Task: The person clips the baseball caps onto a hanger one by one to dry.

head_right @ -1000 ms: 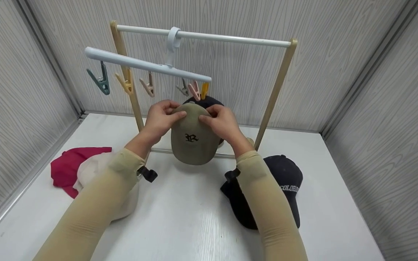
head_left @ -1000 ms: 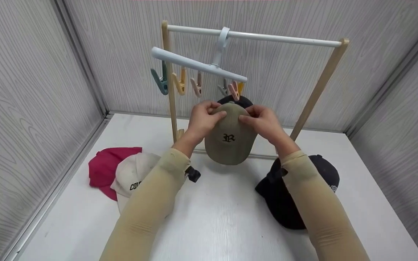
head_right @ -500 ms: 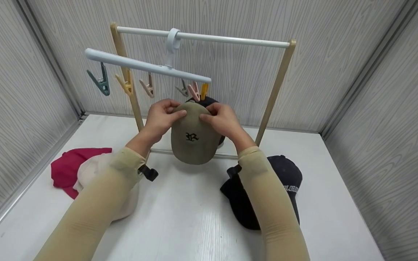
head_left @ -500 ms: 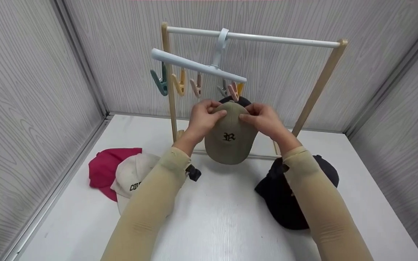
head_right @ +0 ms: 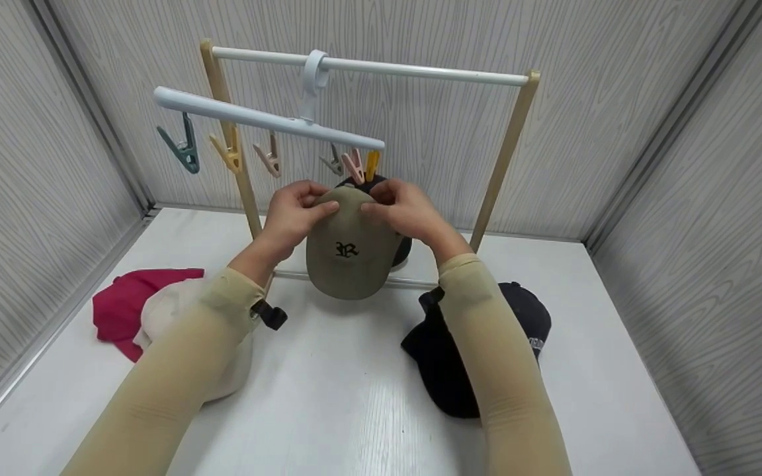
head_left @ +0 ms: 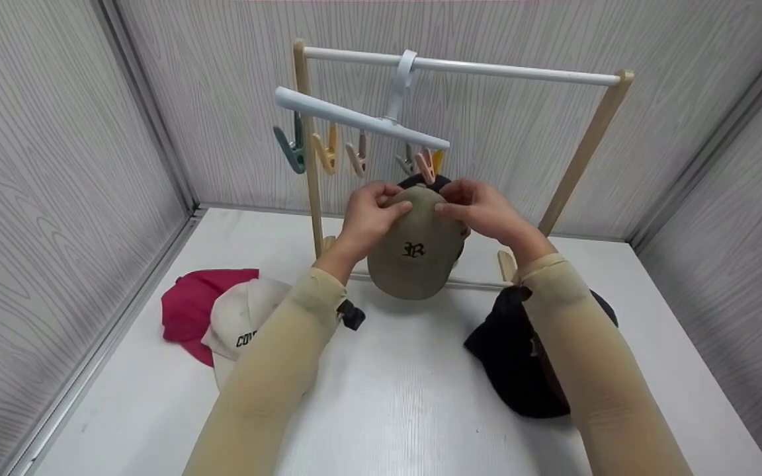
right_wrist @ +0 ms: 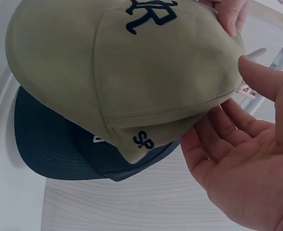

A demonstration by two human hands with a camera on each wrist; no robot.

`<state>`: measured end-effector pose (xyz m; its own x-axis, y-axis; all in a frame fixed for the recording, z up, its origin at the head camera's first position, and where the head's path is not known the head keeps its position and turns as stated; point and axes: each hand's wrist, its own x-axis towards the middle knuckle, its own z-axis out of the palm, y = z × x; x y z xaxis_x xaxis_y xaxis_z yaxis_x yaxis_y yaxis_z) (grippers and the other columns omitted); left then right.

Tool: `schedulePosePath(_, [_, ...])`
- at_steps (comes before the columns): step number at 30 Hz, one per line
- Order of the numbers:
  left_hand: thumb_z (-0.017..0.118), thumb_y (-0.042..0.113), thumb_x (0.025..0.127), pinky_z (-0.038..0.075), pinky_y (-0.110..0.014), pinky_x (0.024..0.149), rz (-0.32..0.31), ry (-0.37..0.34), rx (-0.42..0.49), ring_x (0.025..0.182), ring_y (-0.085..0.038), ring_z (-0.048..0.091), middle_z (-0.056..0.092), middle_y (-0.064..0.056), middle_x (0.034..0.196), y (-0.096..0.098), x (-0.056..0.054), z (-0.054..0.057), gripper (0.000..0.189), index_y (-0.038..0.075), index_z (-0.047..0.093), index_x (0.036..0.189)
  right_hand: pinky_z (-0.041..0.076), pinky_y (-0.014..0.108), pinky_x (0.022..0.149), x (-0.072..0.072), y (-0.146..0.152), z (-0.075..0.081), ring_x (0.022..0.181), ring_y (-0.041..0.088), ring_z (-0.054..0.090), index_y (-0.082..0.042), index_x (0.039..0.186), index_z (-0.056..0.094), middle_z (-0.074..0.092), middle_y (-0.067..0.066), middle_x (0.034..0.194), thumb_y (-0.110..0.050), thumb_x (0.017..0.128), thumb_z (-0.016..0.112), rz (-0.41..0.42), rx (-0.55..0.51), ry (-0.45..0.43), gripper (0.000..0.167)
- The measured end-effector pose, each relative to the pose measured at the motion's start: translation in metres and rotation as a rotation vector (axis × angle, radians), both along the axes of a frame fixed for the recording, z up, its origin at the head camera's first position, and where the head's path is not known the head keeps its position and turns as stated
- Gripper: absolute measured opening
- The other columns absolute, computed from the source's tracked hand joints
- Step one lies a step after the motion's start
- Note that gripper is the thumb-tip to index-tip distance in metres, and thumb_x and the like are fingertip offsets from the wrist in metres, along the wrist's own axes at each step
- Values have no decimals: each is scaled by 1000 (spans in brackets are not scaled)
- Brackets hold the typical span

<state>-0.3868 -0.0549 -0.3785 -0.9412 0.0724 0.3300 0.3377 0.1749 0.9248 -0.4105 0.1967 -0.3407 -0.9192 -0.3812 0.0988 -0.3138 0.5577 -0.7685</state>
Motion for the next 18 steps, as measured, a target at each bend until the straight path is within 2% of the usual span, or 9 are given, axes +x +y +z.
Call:
schedulePosePath(3, [80, 14, 105, 58, -41, 98, 1, 1, -6, 108, -20, 73, 80, -8, 116, 0, 0, 0, 21, 5, 76, 124, 53, 48, 105, -2, -1, 7, 122, 28, 64, -5, 146, 64, 69, 14, 136, -43, 108, 73, 1, 6, 22, 55])
schedulePosePath(11, [80, 12, 106, 59, -41, 96, 0, 2, 0, 107, -21, 74, 80, -9, 115, -1, 0, -1, 20, 4, 75, 123, 52, 52, 109, -11, -11, 25, 126, 30, 64, -3, 150, 61, 68, 16, 138, -52, 107, 71, -8, 38, 74, 65])
schedulePosePath(18, [80, 12, 105, 58, -40, 93, -11, 4, 7, 105, -22, 74, 80, -10, 113, -2, 0, -1, 19, 3, 75, 121, 52, 47, 107, -21, -24, 36, 122, 28, 65, -2, 148, 62, 69, 15, 136, -54, 107, 71, -29, 14, 73, 67])
